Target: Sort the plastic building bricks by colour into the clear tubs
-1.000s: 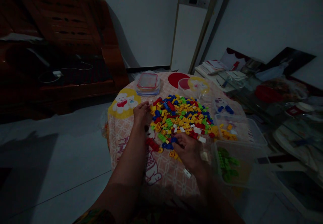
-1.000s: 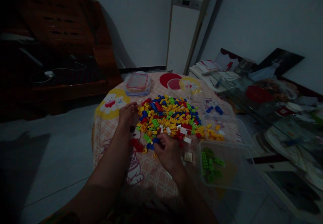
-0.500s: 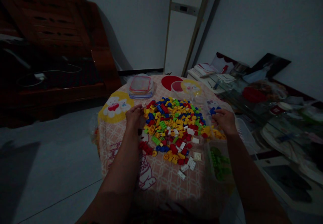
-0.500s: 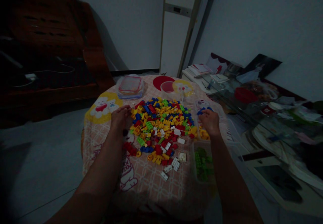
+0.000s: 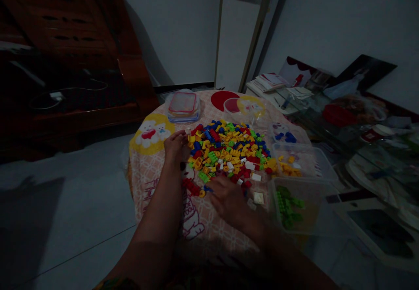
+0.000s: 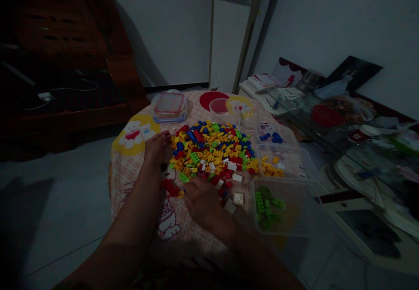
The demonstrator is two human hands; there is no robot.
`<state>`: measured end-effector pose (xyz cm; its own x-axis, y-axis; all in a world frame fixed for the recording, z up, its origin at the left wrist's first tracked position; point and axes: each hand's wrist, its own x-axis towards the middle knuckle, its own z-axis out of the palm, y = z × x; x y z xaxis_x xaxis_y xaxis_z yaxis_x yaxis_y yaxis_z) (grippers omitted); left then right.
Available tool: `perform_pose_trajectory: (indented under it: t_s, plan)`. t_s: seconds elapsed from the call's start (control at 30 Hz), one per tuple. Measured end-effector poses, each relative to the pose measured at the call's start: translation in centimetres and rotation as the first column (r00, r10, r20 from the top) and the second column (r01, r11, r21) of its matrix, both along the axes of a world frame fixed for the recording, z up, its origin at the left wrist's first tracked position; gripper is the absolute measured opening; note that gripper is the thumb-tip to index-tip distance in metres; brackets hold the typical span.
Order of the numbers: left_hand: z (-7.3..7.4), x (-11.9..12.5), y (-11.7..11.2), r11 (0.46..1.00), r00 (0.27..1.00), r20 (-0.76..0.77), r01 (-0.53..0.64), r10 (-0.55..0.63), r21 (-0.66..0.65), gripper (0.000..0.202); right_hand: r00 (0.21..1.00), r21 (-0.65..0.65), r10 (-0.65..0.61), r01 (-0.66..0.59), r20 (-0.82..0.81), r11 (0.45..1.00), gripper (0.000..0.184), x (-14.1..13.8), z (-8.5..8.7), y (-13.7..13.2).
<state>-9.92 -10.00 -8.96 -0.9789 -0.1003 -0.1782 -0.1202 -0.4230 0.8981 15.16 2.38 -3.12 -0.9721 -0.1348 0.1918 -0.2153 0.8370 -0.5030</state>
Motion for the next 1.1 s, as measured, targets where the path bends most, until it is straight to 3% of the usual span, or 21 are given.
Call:
perform_pose_trajectory:
  t_s: [0.13, 0.27, 0.43, 0.63, 0.8, 0.93, 1.1]
  plan:
    - [0.0, 0.0, -0.7, 0.994, 0.999, -0.016, 0.036, -0.034, 0.099, 0.016, 0.968, 0.202, 0.229, -0.205, -0.099, 0.958, 0.022, -1.2, -1.8, -4.9]
    - [0.2, -0.1, -1.1, 0.989, 0.999, 0.001, 0.047, -0.047, 0.142, 0.014, 0.953, 0.313, 0.294, -0.258, -0.071, 0.914, 0.021, -3.0, -3.2, -5.6]
    - [0.1, -0.2, -0.9, 0.989, 0.999, 0.004, 0.034, -0.035, 0.141, 0.015, 0.993, 0.32, 0.11, -0.095, -0.031, 0.943, 0.025, -4.1, -3.3, -3.2]
    - [-0.1, -0.3, -0.4, 0.994, 1.0, 0.02, 0.005, -0.007, 0.108, 0.014, 0.992, 0.184, -0.104, 0.114, -0.065, 0.976, 0.03, -0.5, 0.8, 1.7]
    - [0.0, -0.3, -0.1, 0.995, 1.0, 0.028, -0.008, 0.005, 0.095, 0.017, 0.926, 0.338, -0.368, 0.323, 0.077, 0.884, 0.027, 1.8, 2.4, 7.1]
    - [0.1, -0.2, -0.1, 0.996, 0.999, 0.046, -0.006, 0.002, 0.094, 0.016, 0.874, 0.518, -0.457, 0.317, 0.165, 0.794, 0.02, 1.7, 2.3, 9.5]
    - [0.3, 0.1, -0.2, 0.994, 0.999, 0.029, 0.013, -0.016, 0.112, 0.017, 0.88, 0.621, -0.402, 0.172, 0.253, 0.765, 0.021, 0.9, 2.2, 9.8]
